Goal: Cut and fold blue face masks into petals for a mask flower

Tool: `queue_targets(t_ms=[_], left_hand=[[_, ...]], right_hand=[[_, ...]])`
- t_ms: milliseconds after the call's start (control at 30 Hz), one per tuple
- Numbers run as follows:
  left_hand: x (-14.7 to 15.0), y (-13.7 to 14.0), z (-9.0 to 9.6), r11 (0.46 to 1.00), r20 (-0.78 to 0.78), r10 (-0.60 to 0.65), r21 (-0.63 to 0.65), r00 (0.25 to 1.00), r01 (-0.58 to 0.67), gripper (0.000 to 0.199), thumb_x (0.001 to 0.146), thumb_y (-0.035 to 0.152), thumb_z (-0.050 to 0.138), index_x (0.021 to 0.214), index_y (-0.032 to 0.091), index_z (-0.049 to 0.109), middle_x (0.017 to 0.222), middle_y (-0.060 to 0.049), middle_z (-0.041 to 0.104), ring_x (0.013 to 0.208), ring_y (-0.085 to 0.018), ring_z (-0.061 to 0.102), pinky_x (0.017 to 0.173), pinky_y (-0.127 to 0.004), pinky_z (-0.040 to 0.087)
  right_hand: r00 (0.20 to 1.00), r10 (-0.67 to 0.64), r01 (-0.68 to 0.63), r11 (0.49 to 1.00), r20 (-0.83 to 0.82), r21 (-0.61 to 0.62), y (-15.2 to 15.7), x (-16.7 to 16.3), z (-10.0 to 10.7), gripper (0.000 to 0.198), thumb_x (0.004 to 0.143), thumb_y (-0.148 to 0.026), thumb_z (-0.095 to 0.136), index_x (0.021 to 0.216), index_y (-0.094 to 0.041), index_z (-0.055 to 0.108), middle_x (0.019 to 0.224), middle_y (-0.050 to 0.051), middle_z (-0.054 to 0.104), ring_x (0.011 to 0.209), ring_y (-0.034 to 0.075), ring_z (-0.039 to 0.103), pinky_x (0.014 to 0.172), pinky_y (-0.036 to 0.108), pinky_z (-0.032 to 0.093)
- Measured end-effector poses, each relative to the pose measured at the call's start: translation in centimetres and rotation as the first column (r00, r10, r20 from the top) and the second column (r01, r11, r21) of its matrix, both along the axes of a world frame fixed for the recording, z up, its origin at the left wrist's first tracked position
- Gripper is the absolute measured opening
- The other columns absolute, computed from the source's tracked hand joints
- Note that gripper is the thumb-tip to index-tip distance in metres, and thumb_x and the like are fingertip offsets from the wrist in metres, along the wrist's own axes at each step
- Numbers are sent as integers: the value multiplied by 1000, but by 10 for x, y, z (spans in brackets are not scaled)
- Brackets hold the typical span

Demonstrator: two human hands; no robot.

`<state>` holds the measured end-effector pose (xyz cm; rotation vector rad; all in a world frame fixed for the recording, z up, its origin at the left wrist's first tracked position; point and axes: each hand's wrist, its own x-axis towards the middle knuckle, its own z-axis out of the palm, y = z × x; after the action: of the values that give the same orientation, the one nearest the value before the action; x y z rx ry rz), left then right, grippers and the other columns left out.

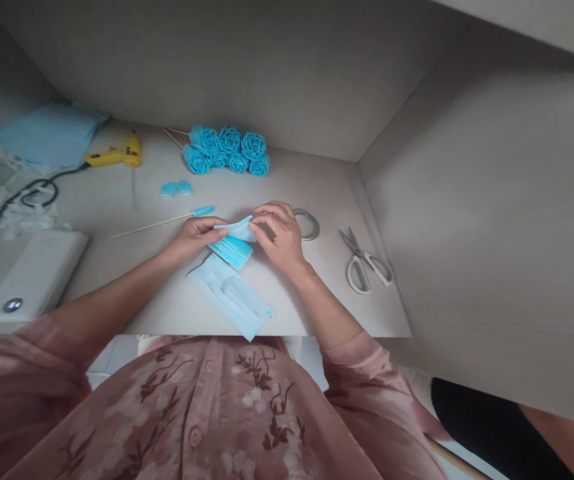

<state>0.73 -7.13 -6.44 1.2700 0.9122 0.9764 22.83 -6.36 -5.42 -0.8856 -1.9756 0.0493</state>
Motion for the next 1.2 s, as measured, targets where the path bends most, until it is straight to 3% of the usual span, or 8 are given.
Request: queue_targets(t_ms=[267,633,1200], left_hand=[[1,3,1,990,-46,140,29,989,-139,39,70,52,76,78,14,70,62,3,56,58,-10,49,57,-23,38],[2,1,4,989,-25,144,19,989,-143,38,70,51,76,80,14,72,65,2,59,60,-10,50,60,-22,40],[3,1,6,987,-61,156,41,986,-154,38,71,52,72,77,15,70,64,2,56,60,-11,48,60,-24,40]], right_hand=[[999,15,-15,1000,-43,4,-1,0,3,6,91,-31,65,94,-27,68,105,5,74,105,24,64,95,45,49],[1000,-9,10,997,-14,74,0,-1,0,5,90,-31,68,89,-27,70,104,4,75,104,24,65,92,44,51],[1000,0,1,998,9,-62,-2,0,6,19,96,-33,55,89,-26,72,106,6,74,104,24,65,94,46,50]])
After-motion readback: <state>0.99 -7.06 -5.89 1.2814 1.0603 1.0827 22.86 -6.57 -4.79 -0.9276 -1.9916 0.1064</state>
